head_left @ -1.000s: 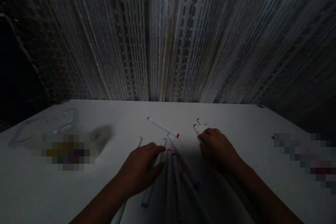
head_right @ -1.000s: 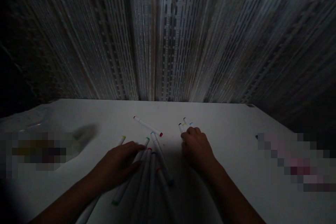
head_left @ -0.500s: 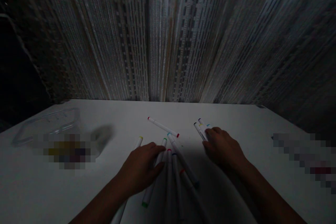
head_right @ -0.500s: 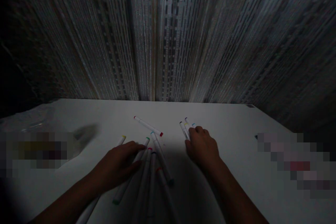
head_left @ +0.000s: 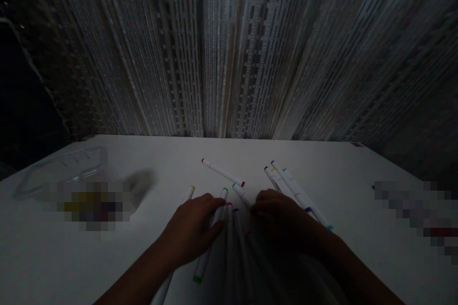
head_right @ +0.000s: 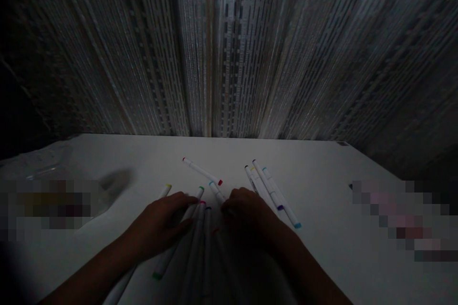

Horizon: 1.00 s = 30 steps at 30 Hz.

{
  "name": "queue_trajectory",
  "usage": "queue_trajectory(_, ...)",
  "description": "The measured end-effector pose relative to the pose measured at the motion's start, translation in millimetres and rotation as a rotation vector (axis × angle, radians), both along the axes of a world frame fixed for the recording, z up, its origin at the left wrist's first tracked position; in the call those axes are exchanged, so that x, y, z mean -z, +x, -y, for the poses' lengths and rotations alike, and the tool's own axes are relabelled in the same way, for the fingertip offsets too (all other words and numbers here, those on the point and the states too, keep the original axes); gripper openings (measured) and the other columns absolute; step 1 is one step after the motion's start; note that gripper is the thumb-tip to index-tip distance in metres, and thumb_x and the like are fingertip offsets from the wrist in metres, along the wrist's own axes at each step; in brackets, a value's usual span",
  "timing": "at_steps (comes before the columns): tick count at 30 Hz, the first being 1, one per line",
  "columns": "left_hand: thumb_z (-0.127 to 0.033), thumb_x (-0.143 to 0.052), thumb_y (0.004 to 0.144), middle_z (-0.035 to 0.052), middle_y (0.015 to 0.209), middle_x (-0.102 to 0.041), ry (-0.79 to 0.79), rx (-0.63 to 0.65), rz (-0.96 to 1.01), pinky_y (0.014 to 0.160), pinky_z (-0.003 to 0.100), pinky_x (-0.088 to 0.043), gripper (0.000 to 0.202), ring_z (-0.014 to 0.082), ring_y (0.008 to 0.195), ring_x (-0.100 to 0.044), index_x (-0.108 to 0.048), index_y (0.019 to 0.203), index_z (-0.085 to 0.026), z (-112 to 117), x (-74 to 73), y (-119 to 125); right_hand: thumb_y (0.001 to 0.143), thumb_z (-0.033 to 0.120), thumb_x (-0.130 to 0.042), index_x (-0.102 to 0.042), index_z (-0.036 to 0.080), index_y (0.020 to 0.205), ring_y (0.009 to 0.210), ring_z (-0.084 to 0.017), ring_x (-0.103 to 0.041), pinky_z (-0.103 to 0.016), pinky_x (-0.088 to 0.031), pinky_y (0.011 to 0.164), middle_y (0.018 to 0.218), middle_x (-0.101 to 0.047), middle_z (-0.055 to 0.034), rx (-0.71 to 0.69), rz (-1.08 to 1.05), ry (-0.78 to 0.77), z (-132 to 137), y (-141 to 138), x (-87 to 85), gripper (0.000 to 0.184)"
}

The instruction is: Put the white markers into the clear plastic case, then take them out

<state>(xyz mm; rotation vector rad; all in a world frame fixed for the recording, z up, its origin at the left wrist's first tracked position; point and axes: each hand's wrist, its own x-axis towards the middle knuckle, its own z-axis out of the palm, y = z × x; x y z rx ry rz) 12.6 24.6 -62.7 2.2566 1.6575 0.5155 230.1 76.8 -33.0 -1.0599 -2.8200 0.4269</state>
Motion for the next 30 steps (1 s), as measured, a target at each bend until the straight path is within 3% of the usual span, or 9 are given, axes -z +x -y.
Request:
queue_trajectory(11,-0.028,-0.051,0.079,0.0043,0.095,-0.058,-0.003,-0.008,-0.010,0.073,0.036,-0.043,0.035,0.0221,0.084,-0.054,-0.050,0.114,-0.025,0.5,-0.9,-0.9,0.080,0.023,-0.042,-0.063,0.015,0.082,0.072,-0.015,-0.056,-0.024,-0.039,0.062,0.084,-0.062,-0.0085,0.329,0.213,0.057,-7.5,5.2,-6.6,0.022)
queue_trajectory(23,-0.029,-0.051,0.079,0.0046,0.095,-0.058,0.005,-0.007,-0.010,0.073,0.037,-0.044,0.034,0.0223,0.084,-0.054,-0.050,0.113,-0.025,0.5,0.4,-0.9,0.084,0.028,-0.036,-0.061,0.016,0.077,0.071,-0.018,-0.059,-0.028,-0.038,0.058,0.086,-0.063,-0.0109,0.503,0.332,0.166,-11.9,8.4,-6.0,0.029)
queue_trajectory(30,-0.028,-0.051,0.079,0.0040,0.094,-0.058,0.016,-0.007,0.002,0.071,0.036,-0.044,0.034,0.0218,0.082,-0.055,-0.051,0.113,-0.025,0.7,0.8,-0.5,0.083,0.030,-0.039,-0.060,0.016,0.091,0.079,-0.019,-0.059,-0.028,-0.040,0.062,0.094,-0.062,-0.0095,0.512,0.276,0.202,-11.8,9.0,-7.2,0.027)
